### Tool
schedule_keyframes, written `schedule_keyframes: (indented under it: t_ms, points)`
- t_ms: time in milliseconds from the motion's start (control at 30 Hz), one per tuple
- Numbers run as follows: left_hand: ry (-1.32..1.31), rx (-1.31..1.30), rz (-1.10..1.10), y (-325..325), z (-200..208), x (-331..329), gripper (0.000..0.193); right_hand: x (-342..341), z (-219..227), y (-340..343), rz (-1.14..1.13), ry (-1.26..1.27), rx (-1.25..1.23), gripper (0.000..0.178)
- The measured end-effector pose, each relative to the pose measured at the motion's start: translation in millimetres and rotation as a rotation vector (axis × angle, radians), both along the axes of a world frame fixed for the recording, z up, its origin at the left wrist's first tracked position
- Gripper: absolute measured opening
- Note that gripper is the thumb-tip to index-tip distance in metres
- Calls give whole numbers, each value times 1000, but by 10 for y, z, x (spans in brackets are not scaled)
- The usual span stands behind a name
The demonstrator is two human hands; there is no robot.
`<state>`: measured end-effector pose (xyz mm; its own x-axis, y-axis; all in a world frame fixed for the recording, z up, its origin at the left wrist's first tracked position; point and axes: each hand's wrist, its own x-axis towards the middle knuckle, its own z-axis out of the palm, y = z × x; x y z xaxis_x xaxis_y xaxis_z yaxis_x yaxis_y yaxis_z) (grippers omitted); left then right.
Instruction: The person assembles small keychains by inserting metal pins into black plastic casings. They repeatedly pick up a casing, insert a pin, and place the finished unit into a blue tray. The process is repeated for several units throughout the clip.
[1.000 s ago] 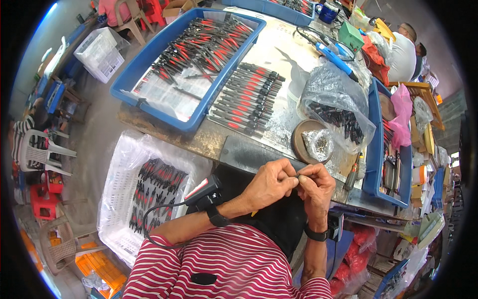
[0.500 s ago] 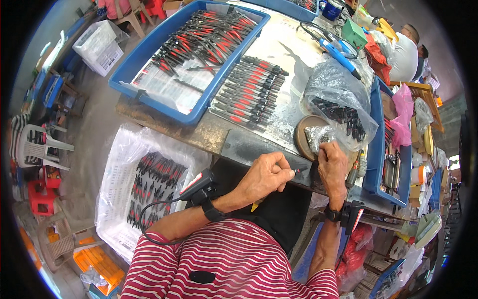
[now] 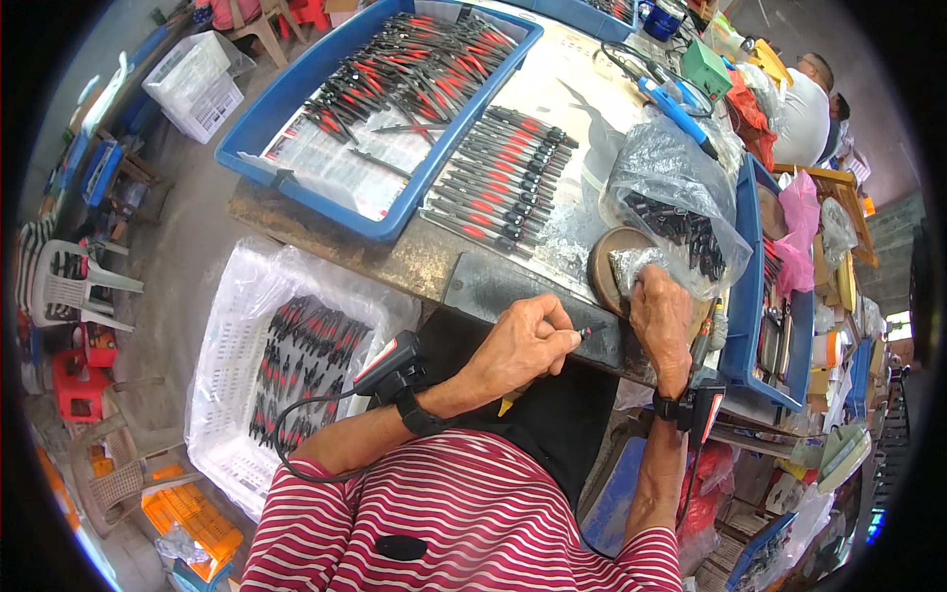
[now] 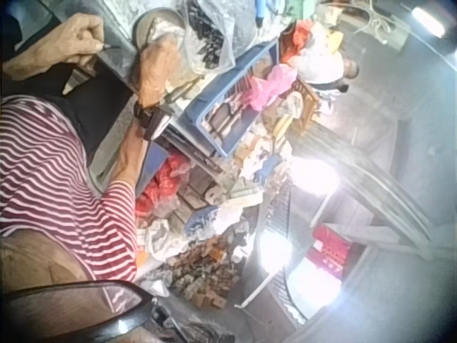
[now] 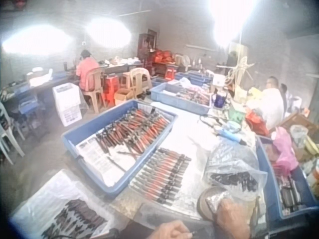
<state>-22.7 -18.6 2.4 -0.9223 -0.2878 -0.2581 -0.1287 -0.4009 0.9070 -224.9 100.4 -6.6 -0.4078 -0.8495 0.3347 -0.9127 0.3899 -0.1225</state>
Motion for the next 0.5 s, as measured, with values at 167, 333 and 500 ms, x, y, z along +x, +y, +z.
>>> schedule_keyframes:
  t_ms: [167,333,500]
  points:
    - [6,76,23,-22,-7,25,16,38,-28,31,-81,-105,-103,6]
    - [40,124,20,-55,-13,16,17,32,-63,65,-100,-152,-186,3]
    - [32,144,49,-64,-26,-19,17,71,-29,76,-168,-284,-218,6]
